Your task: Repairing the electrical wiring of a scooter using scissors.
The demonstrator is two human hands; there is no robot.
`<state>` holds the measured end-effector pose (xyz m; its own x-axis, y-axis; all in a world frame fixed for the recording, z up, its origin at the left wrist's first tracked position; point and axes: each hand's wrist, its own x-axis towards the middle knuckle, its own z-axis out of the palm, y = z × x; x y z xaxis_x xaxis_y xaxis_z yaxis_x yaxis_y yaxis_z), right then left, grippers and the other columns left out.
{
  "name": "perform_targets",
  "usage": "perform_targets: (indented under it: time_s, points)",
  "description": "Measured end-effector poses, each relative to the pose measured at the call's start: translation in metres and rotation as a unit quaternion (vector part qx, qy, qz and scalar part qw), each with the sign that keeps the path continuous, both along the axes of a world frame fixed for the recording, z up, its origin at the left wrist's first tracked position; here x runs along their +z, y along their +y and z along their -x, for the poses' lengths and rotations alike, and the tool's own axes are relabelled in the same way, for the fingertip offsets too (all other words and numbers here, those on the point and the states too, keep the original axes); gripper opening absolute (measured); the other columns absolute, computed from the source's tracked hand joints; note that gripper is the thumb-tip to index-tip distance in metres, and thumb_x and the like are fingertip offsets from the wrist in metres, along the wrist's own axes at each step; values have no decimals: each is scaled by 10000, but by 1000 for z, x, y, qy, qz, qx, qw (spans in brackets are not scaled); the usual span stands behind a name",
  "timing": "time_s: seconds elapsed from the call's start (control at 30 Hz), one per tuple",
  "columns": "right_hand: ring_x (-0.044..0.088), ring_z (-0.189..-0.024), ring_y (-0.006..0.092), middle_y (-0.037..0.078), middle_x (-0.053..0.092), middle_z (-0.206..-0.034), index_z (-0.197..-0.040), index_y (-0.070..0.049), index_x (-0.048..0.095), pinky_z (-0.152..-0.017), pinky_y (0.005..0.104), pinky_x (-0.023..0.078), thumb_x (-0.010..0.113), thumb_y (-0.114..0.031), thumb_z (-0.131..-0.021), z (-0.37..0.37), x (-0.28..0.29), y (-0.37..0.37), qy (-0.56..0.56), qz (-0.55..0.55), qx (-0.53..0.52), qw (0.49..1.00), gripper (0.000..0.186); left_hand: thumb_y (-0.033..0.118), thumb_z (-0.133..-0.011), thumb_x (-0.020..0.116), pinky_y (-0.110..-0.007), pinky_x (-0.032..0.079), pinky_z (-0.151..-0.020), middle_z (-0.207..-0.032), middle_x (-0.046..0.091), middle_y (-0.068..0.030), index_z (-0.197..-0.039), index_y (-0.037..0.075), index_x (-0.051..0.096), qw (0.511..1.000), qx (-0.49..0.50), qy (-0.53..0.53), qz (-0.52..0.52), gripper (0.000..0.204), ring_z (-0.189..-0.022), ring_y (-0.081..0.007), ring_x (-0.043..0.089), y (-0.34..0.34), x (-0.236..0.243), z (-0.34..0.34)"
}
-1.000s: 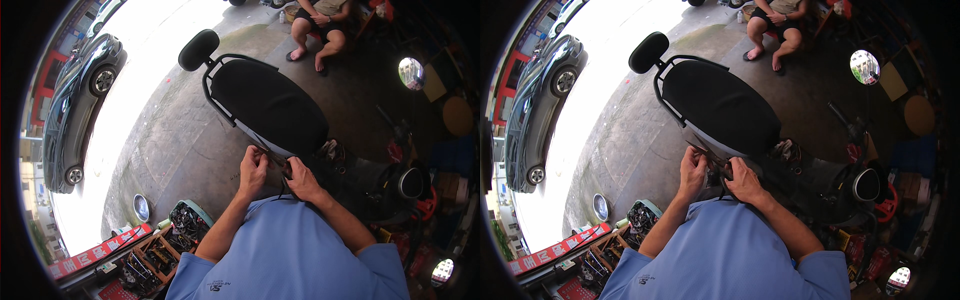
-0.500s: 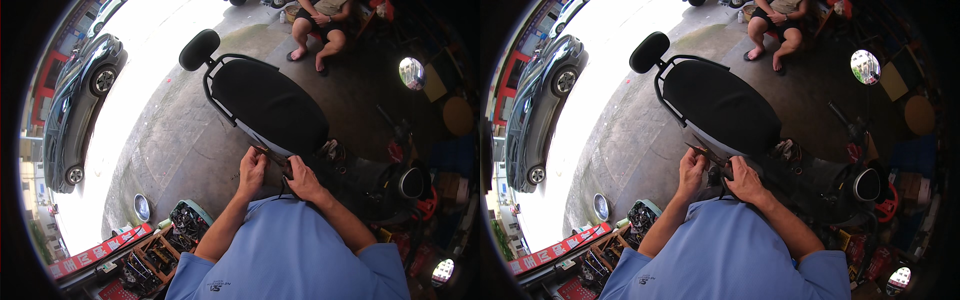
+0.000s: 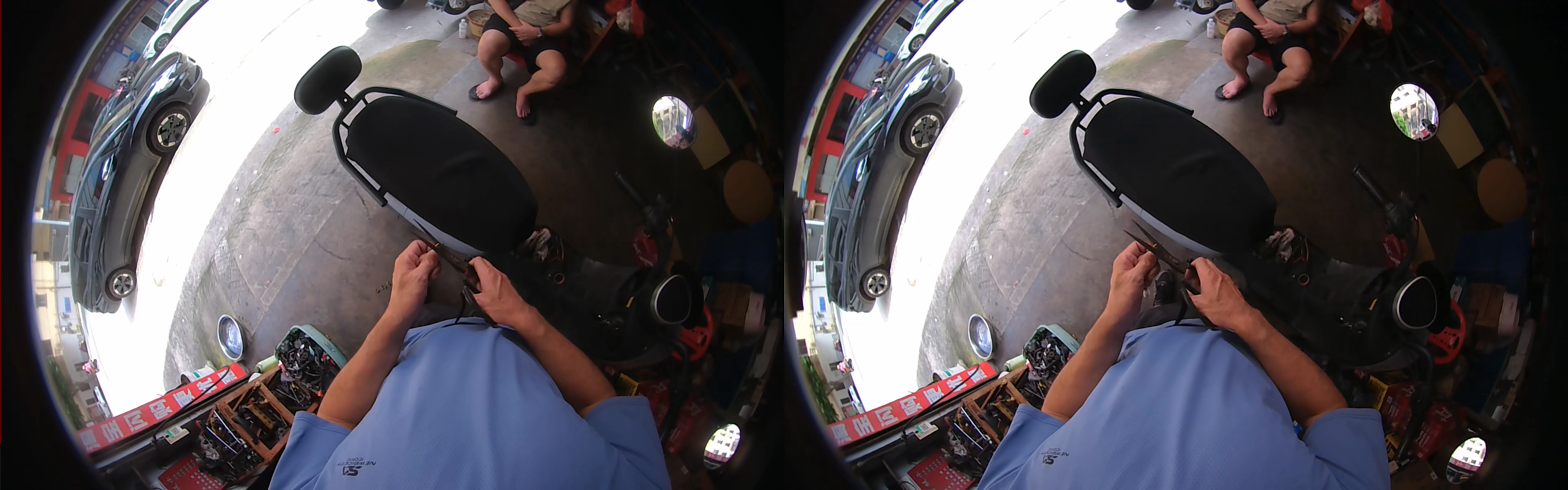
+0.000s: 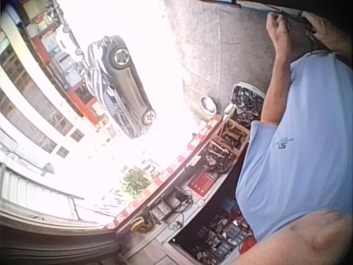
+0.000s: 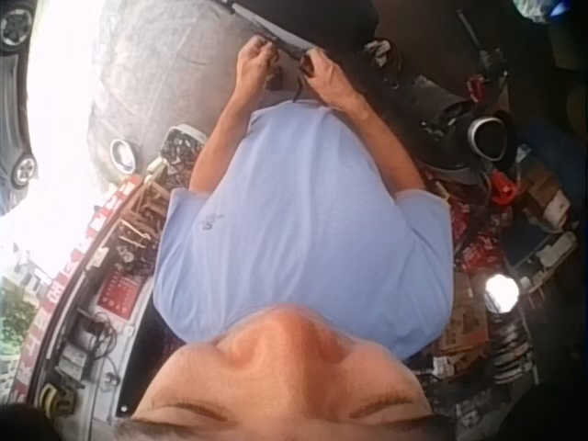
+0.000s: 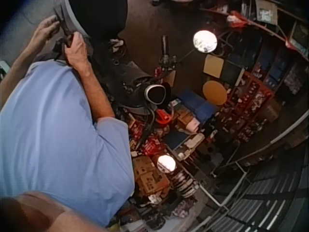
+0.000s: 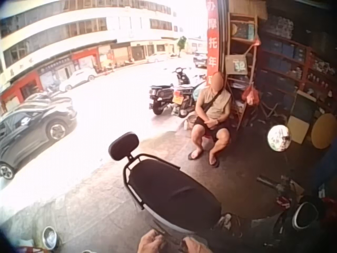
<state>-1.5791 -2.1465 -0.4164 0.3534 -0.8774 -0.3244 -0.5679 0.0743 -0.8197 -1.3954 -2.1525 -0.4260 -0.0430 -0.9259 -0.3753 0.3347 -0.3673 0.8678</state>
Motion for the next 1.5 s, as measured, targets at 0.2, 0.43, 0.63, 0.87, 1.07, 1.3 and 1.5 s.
perform_targets:
  time_s: [0.2, 0.43, 0.63, 0.87, 1.07, 1.3, 1.5]
  points:
    - [599, -779, 279, 141, 589, -842, -994, 10, 528, -724, 362, 474, 668, -213, -778, 9, -21, 1, -86, -52, 23, 995, 340, 180, -949, 561, -187, 275, -502, -671, 484, 50, -913, 50, 534, 997, -20, 65, -43, 137, -565, -25, 393, -1, -1, -3]
    - [453, -555, 75, 8, 503, -670, -981, -17, 553, -497, 242, 360, 617, -153, -753, 11, -23, -3, -237, -288, -60, 926, 274, 194, -955, 562, -181, 239, -471, -644, 471, 57, -940, 71, 540, 990, -52, 103, -83, 126, -519, -23, 362, 3, -4, -1]
    - [553, -687, 178, 75, 546, -755, -1008, -7, 528, -637, 311, 450, 632, -185, -789, 15, -31, 0, -128, -78, 10, 989, 301, 202, -957, 558, -179, 244, -482, -648, 477, 56, -950, 79, 543, 995, -12, 60, -81, 124, -543, -18, 371, 3, -1, -2]
    - [598, -868, 341, 191, 557, -994, -1084, -3, 476, -747, 412, 476, 660, -211, -796, 11, -16, 3, -14, 6, 28, 999, 400, 165, -959, 532, -182, 282, -509, -661, 498, 39, -927, 68, 530, 1000, -6, 0, -24, 102, -559, -27, 396, 2, -4, -8]
    - [597, -934, 339, 165, 555, -1012, -1050, -19, 495, -817, 431, 479, 644, -164, -821, 9, -1, -1, 54, 5, 33, 998, 309, 118, -952, 518, -191, 301, -528, -670, 492, 31, -955, 47, 533, 1000, -14, -5, -1, 73, -577, -37, 409, 3, -2, -7]
    - [586, -845, 356, 177, 541, -960, -1028, -2, 485, -731, 430, 466, 658, -260, -819, 10, -6, 0, 33, 46, 34, 998, 374, 118, -942, 532, -202, 277, -514, -698, 464, 45, -945, 48, 534, 999, -17, 19, 29, 70, -575, -53, 396, 4, -13, -4]
    - [573, -755, 295, 155, 555, -883, -986, 2, 515, -696, 389, 465, 664, -230, -806, 9, -7, 1, -14, 21, 17, 1000, 329, 111, -957, 509, -197, 309, -526, -684, 453, 43, -970, 16, 532, 1000, -21, 23, 5, 99, -587, -50, 403, 2, 0, -2]
